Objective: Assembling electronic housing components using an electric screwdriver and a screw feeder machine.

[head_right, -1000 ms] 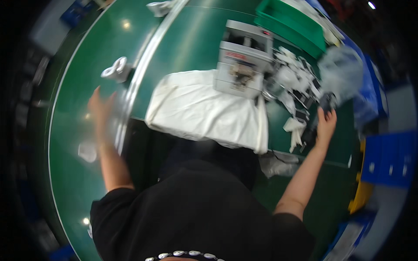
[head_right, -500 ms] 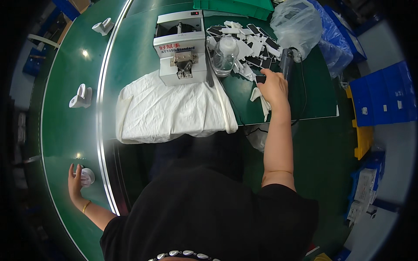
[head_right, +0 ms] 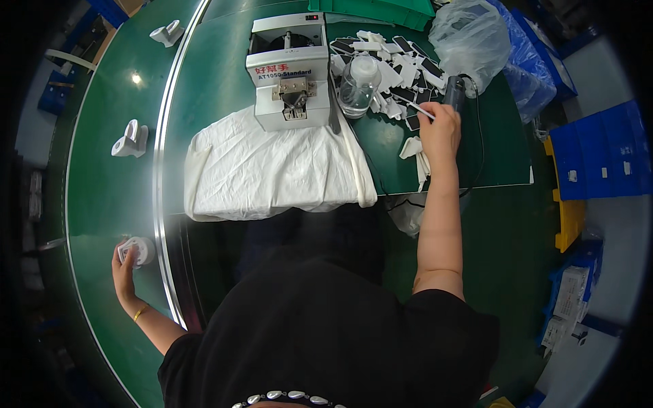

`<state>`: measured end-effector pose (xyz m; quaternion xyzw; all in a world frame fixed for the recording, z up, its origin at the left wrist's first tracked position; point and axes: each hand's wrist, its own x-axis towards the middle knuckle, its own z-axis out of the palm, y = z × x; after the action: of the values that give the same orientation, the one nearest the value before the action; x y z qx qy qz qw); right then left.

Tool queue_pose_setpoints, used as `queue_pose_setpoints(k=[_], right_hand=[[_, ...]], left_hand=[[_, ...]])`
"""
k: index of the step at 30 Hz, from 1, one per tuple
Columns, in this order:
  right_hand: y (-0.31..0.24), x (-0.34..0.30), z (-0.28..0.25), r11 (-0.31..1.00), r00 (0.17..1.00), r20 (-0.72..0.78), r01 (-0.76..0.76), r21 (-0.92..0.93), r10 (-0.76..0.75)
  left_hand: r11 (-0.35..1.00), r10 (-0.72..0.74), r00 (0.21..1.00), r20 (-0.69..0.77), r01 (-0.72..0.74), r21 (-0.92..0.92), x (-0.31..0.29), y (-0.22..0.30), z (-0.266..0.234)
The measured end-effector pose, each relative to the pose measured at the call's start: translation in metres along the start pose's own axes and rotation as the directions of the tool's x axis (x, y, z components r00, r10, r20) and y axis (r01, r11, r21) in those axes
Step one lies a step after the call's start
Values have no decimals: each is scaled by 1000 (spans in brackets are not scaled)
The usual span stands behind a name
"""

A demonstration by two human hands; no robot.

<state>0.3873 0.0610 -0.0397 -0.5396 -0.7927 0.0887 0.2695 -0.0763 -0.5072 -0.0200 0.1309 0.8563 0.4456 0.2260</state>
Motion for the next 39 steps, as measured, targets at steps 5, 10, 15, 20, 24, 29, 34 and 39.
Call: queue_pose_setpoints(k=[5,10,15,20,24,29,34,39], right_hand=[[-41,-14,-31,954,960,-265,155,256,-85],[-114,-59,-28,432,989,148,-126,893,-16],[-164,-98,-1,265,872,341,-256,930,-351],[-182,-111,25,10,871,329,-349,937,-364],[-167,-96,11,-6,859,428,-448,894,-282],[-159,-96,10,-71,836,481,-514,855,-263],[-154,-102,15,62,785,467,-486,872,-408],[-146,-97,18,337,914,286,-182,924,-289]], left_hand=[[982,179,979,-92,-184,-48,-13,36,29],[875,364,921,-138,-389,-287,-28,128,146],[658,416,909,19,-287,-696,-31,170,261],[574,416,885,208,-78,-815,-55,176,319],[663,647,733,209,-407,-628,-66,163,321],[633,773,526,354,-618,-465,-65,165,316],[647,748,511,424,-418,-638,-65,166,311],[757,626,538,565,-242,-607,-63,151,318]])
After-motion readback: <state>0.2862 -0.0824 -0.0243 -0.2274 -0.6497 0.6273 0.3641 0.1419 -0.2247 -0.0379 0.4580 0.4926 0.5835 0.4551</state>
